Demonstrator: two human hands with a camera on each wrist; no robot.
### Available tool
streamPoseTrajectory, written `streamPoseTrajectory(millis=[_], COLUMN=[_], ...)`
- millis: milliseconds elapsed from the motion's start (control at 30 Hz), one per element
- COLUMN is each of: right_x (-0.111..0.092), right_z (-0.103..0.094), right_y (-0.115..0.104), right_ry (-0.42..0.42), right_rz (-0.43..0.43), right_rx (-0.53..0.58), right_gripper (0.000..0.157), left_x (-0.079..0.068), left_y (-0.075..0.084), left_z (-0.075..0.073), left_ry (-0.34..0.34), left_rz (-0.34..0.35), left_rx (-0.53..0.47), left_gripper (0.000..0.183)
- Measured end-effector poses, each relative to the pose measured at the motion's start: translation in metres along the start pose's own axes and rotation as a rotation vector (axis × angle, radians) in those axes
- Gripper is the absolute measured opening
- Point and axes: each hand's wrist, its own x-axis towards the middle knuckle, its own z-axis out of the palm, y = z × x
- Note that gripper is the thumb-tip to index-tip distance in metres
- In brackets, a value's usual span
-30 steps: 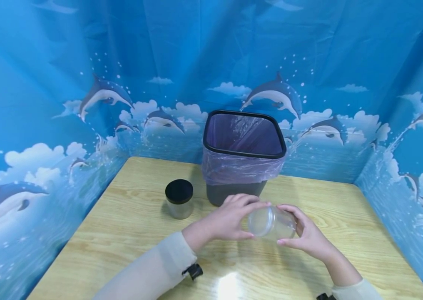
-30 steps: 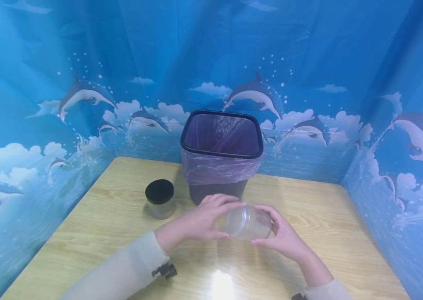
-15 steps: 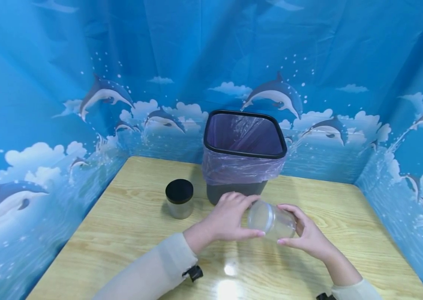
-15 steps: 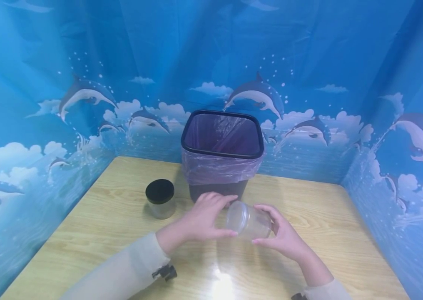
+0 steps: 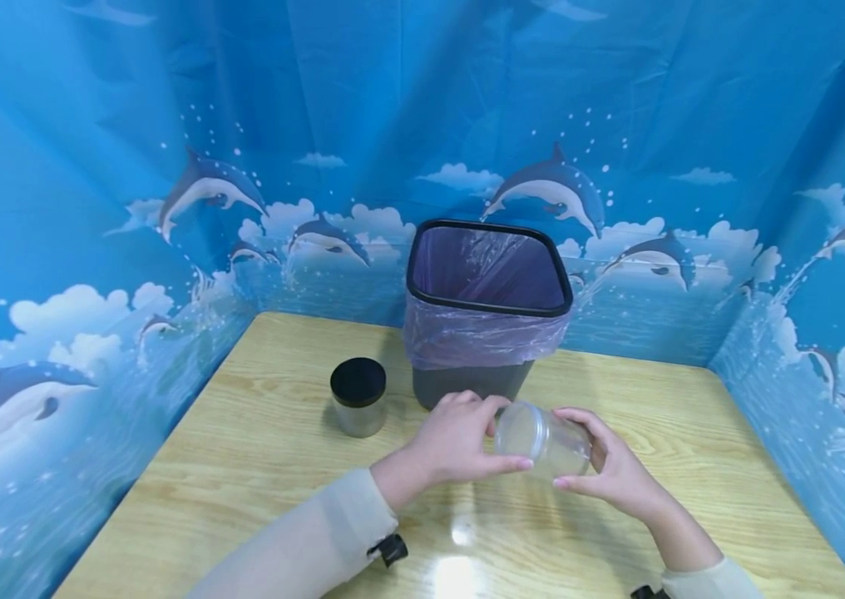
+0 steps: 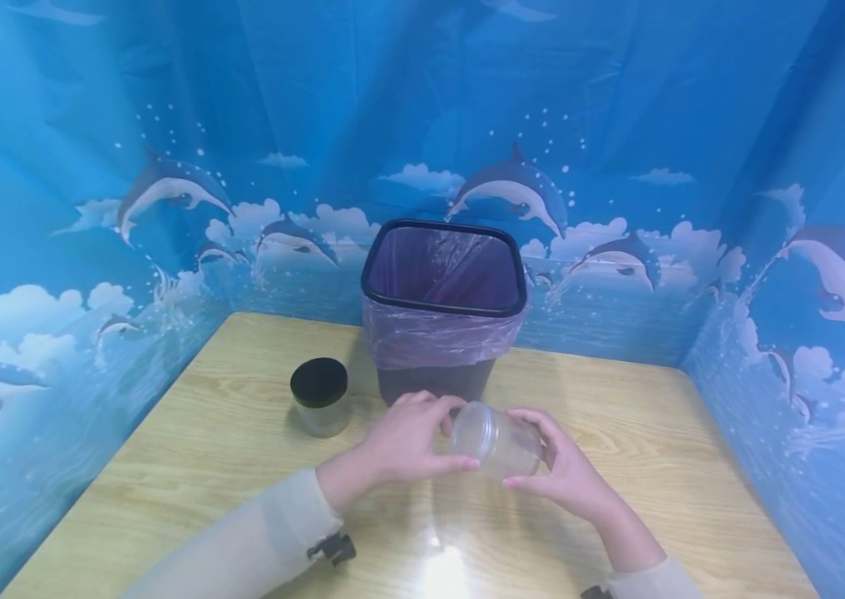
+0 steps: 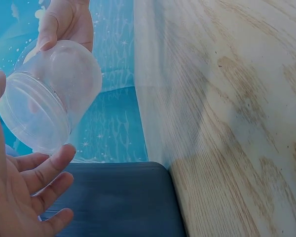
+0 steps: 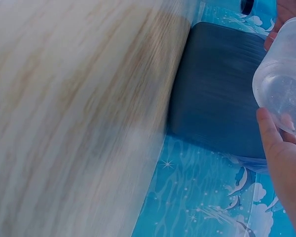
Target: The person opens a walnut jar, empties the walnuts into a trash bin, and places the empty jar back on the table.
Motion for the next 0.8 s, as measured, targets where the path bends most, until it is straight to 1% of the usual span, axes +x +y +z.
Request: streamPoseTrajectory(millis=[133, 233, 367, 500, 567, 633, 800], right_x=[0.0, 0.0, 0.0, 0.0, 0.0, 0.0, 0.0], right_z=[0.0, 0.0, -0.001, -0.001, -0.001, -0.001, 0.0], right_y=[0.0, 0.0, 0.0, 0.0, 0.001, 0.002, 0.002], right_ry=[-0.001, -0.002, 0.001, 0.002, 0.001, -0.001, -0.006], right_rz=[-0.01, -0.015, -0.009, -0.01, -0.012, -0.011, -0.007], right_rx=[-0.001, -0.005, -0.011, -0.012, -0.012, -0.012, -0.016], right_gripper=[0.085, 0.084, 0.085, 0.085, 0.085, 0.085, 0.084], left_x=[0.001, 0.001, 0.0, 0.001, 0.001, 0.001, 0.001], left_y=[-0.001, -0.003, -0.006, -0.01, -0.01, -0.01, -0.009], left_z=[0.0, -0.001, -0.003, -0.005, -0.007, -0.008, -0.011], left_ry=[0.004, 0.014, 0.021, 0.013, 0.003, -0.002, -0.014], left_rz=[0.01, 0.033, 0.092, 0.169, 0.198, 0.22, 0.246], left_rx=[-0.008, -0.024, -0.019, 0.01, 0.006, -0.004, 0.0], left_gripper=[0.088, 0.088, 0.089, 0.091, 0.094, 0.096, 0.098])
